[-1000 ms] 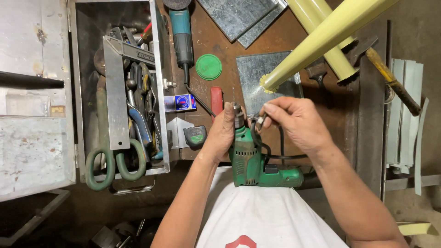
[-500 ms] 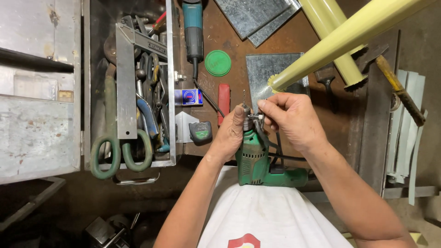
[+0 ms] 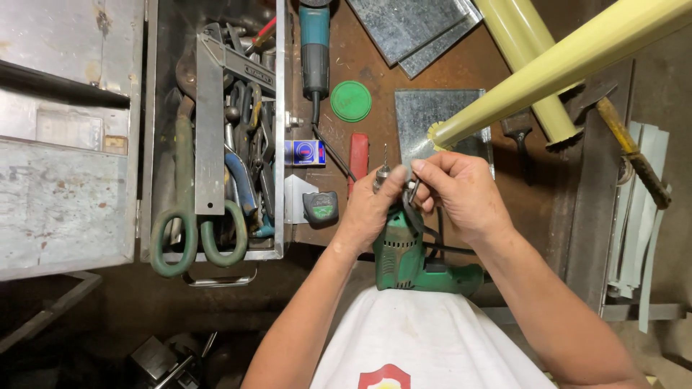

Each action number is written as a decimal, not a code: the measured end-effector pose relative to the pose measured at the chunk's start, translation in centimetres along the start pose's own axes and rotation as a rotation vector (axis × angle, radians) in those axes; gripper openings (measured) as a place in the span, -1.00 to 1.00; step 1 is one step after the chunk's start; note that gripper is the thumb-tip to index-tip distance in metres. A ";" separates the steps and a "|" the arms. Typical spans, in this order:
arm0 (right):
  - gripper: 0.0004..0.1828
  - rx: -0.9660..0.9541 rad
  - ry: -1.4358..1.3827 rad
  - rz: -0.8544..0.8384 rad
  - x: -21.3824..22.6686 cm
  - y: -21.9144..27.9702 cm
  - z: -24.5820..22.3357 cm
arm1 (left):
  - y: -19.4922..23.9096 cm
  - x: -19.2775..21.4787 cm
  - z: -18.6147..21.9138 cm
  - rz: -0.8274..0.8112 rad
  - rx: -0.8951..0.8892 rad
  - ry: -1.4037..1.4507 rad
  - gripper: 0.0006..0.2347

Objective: Assembling a yellow pipe to a square metal base plate using an electric drill and a hammer.

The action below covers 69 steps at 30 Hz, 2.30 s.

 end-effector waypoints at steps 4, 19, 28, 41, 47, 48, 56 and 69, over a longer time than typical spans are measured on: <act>-0.78 -0.052 -0.035 -0.011 -0.2 -0.3 0.6 | 0.0 -0.1 -0.5 -0.044 0.035 0.042 -0.38; -0.79 0.047 0.127 0.064 -0.6 0.1 -1.0 | -0.2 -0.2 -1.9 -0.048 -0.007 0.001 -0.24; -0.81 0.123 0.172 0.013 -1.0 -0.1 -0.1 | 0.3 0.0 -0.5 -0.032 -0.073 0.004 -0.49; -0.61 0.714 0.784 -0.541 -4.8 0.0 -9.3 | 0.8 -1.6 1.9 -0.170 0.201 0.335 -0.44; -0.47 1.313 1.228 -0.625 -6.1 4.4 -11.8 | 2.2 -3.6 2.4 -0.265 0.320 0.395 -0.47; -0.49 1.325 1.225 -0.629 -6.0 4.6 -11.7 | 2.2 -3.8 2.2 -0.284 0.314 0.382 -0.47; -0.45 1.422 1.089 -0.590 -4.9 5.6 -12.5 | 2.4 -4.0 2.3 -0.261 0.216 0.175 -0.48; -0.77 0.223 0.399 -0.485 -0.6 2.3 -5.1 | 2.1 -3.0 -0.3 -0.049 0.104 0.204 -0.61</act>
Point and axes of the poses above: each hand's wrist, its own y-axis away from the middle knuckle, its own x-axis out of the back of the hand, z = x × y, the point moved 8 cm from there along -y, towards the middle knuckle, and after that the axes turned 7 degrees about z, right-handed, at the moved point
